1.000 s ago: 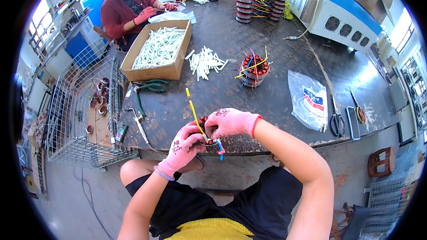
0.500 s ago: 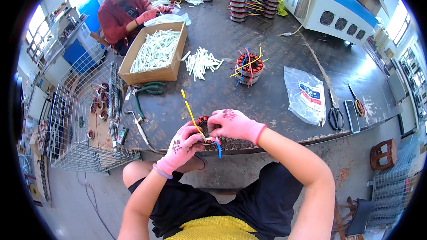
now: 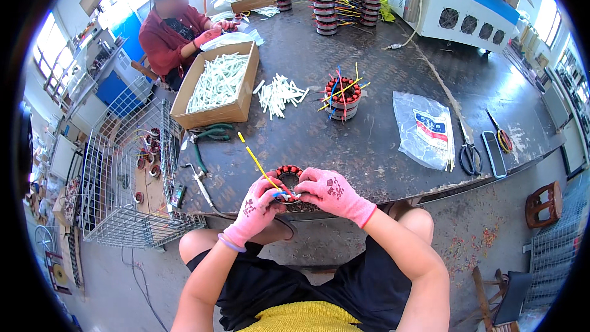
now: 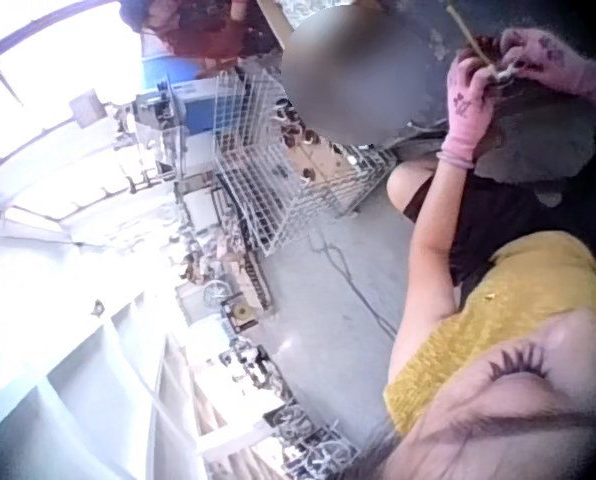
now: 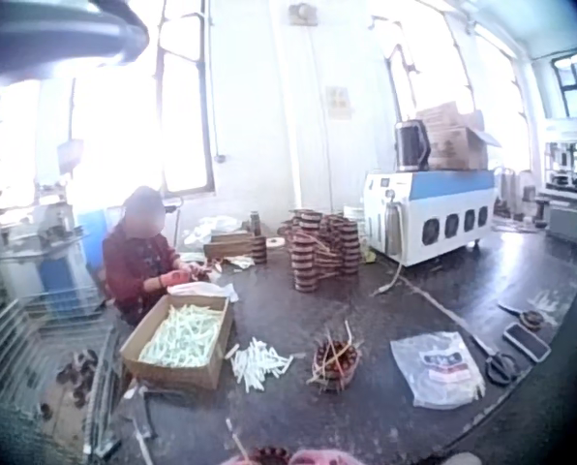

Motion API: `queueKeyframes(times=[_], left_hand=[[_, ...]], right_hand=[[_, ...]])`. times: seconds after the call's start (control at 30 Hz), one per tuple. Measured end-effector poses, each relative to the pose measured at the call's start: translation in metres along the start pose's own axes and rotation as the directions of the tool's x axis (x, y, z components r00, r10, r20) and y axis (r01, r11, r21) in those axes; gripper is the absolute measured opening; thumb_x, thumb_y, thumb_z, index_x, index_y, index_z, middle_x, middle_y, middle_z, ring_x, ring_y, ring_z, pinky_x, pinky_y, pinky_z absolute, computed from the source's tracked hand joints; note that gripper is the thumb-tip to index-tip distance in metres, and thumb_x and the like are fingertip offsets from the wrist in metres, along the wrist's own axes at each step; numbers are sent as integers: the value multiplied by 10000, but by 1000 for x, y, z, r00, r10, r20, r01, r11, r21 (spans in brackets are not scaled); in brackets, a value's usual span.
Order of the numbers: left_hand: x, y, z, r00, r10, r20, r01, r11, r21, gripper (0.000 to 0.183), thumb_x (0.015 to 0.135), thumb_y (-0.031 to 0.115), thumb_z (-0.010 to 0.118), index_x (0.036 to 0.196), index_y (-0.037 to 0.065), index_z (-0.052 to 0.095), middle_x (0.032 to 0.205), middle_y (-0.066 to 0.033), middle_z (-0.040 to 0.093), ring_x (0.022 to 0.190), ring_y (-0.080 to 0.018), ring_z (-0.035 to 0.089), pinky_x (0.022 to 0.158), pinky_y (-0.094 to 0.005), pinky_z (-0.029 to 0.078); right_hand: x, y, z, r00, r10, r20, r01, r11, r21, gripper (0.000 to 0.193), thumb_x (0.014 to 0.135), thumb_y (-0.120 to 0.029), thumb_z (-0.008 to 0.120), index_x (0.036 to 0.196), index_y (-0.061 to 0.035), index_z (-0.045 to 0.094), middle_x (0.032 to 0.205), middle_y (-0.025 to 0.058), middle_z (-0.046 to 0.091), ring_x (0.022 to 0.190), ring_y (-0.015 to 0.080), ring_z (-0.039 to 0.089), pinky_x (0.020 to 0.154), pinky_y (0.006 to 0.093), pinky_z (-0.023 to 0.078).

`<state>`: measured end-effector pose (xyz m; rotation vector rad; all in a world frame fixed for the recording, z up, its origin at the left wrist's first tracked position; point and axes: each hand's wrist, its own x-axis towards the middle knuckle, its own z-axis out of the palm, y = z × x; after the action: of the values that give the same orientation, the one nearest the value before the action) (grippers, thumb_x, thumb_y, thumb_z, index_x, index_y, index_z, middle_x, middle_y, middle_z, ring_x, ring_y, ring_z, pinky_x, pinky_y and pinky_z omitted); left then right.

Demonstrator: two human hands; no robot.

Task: The person inserts plastic insulation strips into the slots of a motor stator and winds colored wires through the core. They use a pair of scissors to trim wire ends and handle the components at a workbench.

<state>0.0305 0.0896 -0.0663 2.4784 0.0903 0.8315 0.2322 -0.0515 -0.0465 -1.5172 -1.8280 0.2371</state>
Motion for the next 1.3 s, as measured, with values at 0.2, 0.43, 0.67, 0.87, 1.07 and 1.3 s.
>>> queueKeyframes(times=[0.2,0.43,0.67,0.87,1.07,1.3], left_hand=[[2,2,-5,999,-22,36,21,1000,17,447,641,36,784,1040,111,597,1128,-99,583,1210,-385,540,974,-479,469],[1,2,-4,995,-72,73,72,997,8,405,645,41,800,989,83,591,1150,-111,600,1201,-390,552,959,-488,481],[-2,1,1,994,-80,72,79,997,7,382,659,33,789,995,78,611,1152,-122,598,1182,-392,563,952,-477,486],[-1,4,-5,996,-72,56,73,997,-4,425,631,26,804,1003,101,613,1137,-90,607,1209,-394,553,979,-489,483],[3,1,-2,999,26,35,-26,1000,3,440,645,8,805,1017,77,581,1157,-127,595,1194,-408,553,967,-496,486],[-2,2,-3,1000,20,11,-20,999,-41,423,686,33,772,1052,100,569,1166,-102,547,1237,-380,522,1005,-490,450]], right_hand=[[1,-17,0,982,165,-88,-144,968,203,325,832,-130,727,1132,-109,604,980,90,648,796,281,674,696,374,533],[-6,-9,5,990,139,-26,-134,979,156,303,841,-140,720,1127,-112,626,988,92,683,852,288,682,718,375,533],[-8,-7,5,987,154,-35,-146,974,173,282,850,-188,709,1108,-114,622,995,95,679,856,300,684,707,391,542],[-4,-9,7,989,131,-62,-117,974,193,289,838,-170,721,1107,-111,635,1003,96,682,861,295,687,718,378,546],[-8,-9,7,979,170,-113,-146,970,195,298,806,-121,773,1082,-94,664,957,111,685,806,265,689,677,338,535],[-7,-17,7,964,262,-31,-251,947,200,278,815,-146,750,1075,-102,664,980,99,683,833,281,689,699,362,546]])
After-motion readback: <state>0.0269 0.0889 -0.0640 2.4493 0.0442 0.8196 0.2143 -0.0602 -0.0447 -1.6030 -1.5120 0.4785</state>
